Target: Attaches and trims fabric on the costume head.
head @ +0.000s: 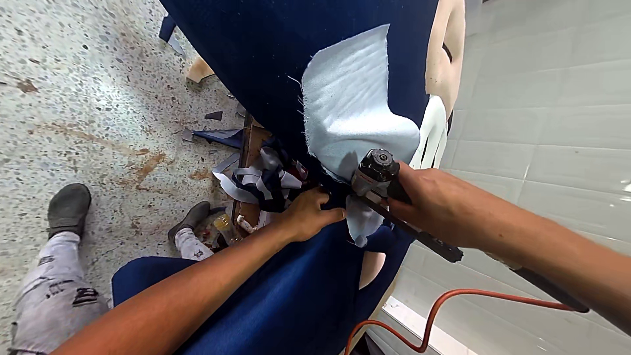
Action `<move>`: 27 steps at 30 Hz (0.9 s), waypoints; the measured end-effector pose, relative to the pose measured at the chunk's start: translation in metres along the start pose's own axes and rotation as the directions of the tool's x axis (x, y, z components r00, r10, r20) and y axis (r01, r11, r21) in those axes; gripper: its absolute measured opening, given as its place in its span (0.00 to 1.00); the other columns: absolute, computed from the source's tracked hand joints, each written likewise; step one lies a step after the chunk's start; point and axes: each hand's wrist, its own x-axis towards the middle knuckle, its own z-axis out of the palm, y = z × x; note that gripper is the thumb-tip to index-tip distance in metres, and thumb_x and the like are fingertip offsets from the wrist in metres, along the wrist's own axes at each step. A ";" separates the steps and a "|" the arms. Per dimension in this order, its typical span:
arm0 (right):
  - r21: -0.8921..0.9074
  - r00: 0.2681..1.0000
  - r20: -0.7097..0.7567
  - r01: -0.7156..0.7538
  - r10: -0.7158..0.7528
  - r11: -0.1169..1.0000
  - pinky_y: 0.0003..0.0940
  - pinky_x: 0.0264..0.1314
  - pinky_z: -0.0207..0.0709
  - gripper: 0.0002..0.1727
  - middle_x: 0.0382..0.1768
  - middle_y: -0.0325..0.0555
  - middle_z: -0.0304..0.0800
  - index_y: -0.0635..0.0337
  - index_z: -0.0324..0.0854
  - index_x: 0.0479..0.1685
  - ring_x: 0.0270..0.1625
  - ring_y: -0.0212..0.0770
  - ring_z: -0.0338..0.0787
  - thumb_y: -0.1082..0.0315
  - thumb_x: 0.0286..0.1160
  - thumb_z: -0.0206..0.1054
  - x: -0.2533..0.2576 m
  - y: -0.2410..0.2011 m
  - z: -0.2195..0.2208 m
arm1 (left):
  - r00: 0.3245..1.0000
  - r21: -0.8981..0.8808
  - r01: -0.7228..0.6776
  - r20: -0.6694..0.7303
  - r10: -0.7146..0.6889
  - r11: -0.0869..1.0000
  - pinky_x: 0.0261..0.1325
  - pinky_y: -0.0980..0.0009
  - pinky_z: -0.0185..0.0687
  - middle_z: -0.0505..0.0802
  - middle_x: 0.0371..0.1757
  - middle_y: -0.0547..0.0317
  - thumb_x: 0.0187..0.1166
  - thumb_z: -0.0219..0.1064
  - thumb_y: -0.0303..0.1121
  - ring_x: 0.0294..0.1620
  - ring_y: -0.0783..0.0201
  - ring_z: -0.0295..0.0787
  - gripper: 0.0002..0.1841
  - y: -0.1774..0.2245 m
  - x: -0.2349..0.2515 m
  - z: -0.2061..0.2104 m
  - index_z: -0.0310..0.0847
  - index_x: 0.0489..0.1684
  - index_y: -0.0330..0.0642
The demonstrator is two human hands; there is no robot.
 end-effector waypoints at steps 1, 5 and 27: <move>-0.016 1.000 -0.005 0.002 -0.002 1.000 0.35 0.22 0.78 0.12 0.22 0.29 0.79 0.45 0.73 0.51 0.22 0.32 0.82 0.57 0.77 0.69 0.001 -0.002 0.001 | 1.000 0.030 -0.022 -0.006 0.022 0.999 0.65 0.53 0.80 0.90 0.54 0.53 0.78 0.67 0.61 0.60 0.59 0.85 0.28 -0.001 0.000 0.000 0.86 0.30 0.40; -0.108 1.000 -0.007 0.006 -0.007 0.994 0.39 0.23 0.79 0.13 0.21 0.31 0.78 0.46 0.72 0.50 0.22 0.35 0.83 0.57 0.75 0.70 0.000 -0.015 0.006 | 0.984 0.108 -0.166 -0.041 0.172 0.980 0.68 0.54 0.82 0.92 0.54 0.56 0.80 0.63 0.62 0.63 0.62 0.86 0.29 -0.009 0.000 0.003 0.89 0.30 0.43; 0.119 0.994 0.051 -0.098 0.093 0.988 0.38 0.19 0.82 0.11 0.21 0.33 0.84 0.44 0.75 0.52 0.18 0.34 0.84 0.58 0.79 0.70 -0.010 0.001 -0.009 | 0.944 0.131 -0.042 -0.320 0.082 0.991 0.45 0.62 0.86 0.88 0.41 0.66 0.71 0.76 0.55 0.41 0.67 0.85 0.18 0.009 -0.039 0.001 0.89 0.44 0.52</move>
